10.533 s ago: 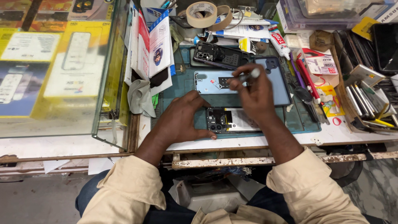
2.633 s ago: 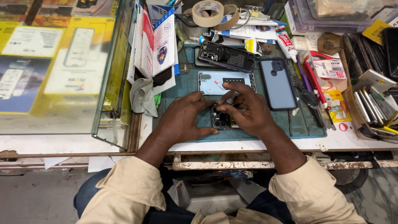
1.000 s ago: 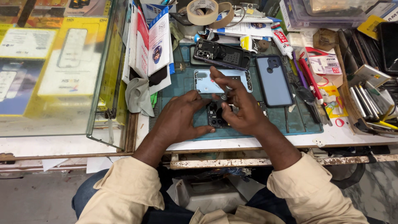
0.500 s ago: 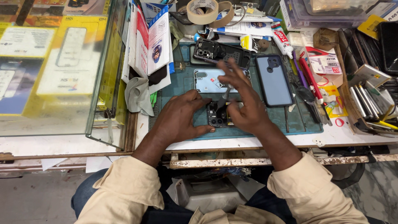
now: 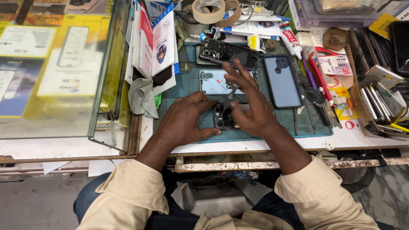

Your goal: The person uses a screwdriver to remove screws from a disassembled smartphone, then uses a metal pry tool to lift and separate internal components. They handle the phone's back cover and internal parts while working at a cluttered repair bench.

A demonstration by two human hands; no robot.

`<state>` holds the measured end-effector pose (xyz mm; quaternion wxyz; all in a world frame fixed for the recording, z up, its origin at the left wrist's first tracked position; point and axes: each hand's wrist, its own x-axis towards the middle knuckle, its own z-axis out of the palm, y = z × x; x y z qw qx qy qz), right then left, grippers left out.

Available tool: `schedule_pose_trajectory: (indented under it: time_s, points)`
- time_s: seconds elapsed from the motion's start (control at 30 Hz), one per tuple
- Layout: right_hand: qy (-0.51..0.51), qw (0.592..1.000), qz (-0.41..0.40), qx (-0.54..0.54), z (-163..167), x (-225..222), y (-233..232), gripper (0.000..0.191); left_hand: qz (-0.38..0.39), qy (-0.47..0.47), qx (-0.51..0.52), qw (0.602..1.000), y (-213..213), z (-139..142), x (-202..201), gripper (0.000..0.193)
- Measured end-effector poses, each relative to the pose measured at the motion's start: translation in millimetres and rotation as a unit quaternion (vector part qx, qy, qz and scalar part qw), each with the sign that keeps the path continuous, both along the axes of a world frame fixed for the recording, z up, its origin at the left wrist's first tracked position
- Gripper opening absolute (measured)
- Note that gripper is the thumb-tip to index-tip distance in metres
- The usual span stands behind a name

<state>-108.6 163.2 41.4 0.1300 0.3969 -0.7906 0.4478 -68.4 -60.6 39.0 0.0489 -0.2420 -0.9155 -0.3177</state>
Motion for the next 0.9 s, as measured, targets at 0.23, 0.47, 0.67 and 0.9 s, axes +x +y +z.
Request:
schedule_pose_trajectory:
  time_s: [0.23, 0.47, 0.67, 0.9]
  points:
    - [0.043, 0.999, 0.015, -0.001, -1.0, -1.2, 1.9, 0.055, -0.005, 0.015, 0.004, 1.000, -0.5, -0.8, -0.1, 0.079]
    - [0.009, 1.000, -0.003, -0.003, -1.3, -0.1, 2.0, 0.060, -0.006, 0.014, 0.002, 1.000, -0.7, 0.0, 0.3, 0.080]
    - [0.042, 0.999, 0.021, -0.003, 0.3, -0.6, 2.2, 0.056, -0.005, 0.007, -0.003, 1.000, -1.1, 0.7, 0.4, 0.082]
    - [0.058, 0.998, 0.007, 0.001, -7.3, -5.4, 5.8, 0.062, -0.014, 0.023, 0.002, 1.000, -1.8, 0.6, 0.6, 0.083]
